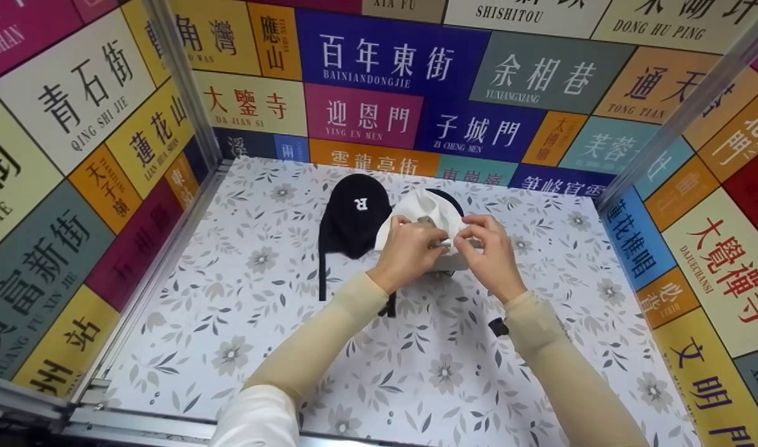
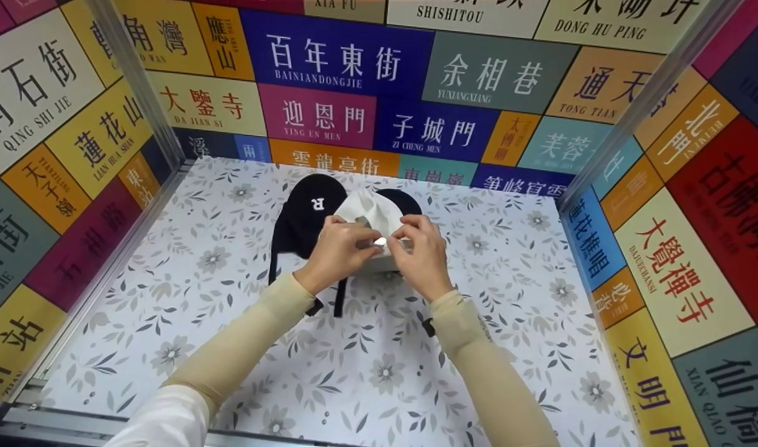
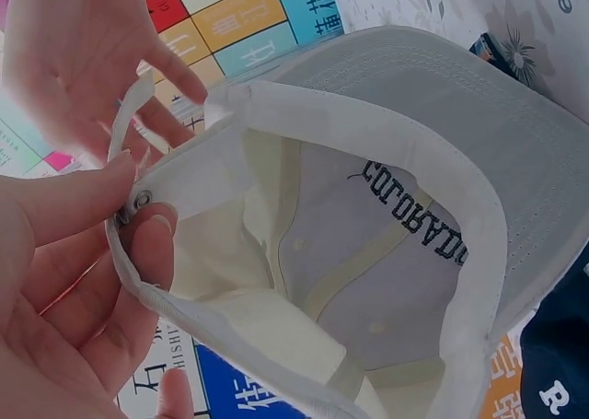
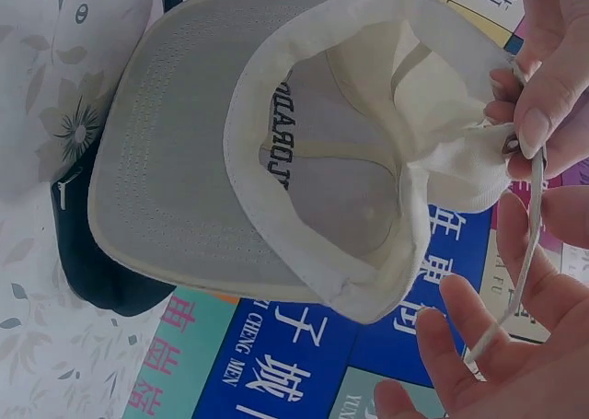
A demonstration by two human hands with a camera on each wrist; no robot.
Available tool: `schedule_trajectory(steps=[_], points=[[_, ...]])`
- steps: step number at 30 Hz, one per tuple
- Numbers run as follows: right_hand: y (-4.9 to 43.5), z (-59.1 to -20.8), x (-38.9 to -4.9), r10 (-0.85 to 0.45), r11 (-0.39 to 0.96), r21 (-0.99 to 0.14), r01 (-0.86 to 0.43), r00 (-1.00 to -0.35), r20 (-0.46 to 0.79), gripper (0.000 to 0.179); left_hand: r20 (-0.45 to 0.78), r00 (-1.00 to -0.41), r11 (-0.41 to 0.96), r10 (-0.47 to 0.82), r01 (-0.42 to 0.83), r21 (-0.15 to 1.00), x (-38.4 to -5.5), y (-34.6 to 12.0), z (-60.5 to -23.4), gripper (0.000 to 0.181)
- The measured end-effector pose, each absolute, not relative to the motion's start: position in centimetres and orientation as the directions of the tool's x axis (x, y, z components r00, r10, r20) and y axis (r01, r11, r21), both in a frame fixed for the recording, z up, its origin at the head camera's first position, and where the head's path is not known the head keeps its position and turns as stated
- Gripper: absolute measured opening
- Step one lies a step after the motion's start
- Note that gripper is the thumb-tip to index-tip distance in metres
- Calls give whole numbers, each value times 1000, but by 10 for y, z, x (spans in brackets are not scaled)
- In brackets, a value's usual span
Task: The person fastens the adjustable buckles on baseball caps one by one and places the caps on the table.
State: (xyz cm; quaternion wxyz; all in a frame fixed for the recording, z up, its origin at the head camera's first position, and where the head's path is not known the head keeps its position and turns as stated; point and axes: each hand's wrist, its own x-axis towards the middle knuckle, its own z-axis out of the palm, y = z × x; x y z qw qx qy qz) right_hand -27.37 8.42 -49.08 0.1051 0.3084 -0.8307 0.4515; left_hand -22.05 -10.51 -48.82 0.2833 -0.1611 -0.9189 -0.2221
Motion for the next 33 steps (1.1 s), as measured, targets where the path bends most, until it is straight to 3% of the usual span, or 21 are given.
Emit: schedule_trajectory(steps=[7, 33], points=[[78, -493, -273, -434, 400, -663, -633, -767, 472, 15, 585, -792, 855, 172, 415, 310, -222, -98, -488, 10], [85, -499, -278, -425, 356, -719, -598, -788, 445, 20, 582, -795, 848, 169, 418, 325, -227, -106, -493, 10]])
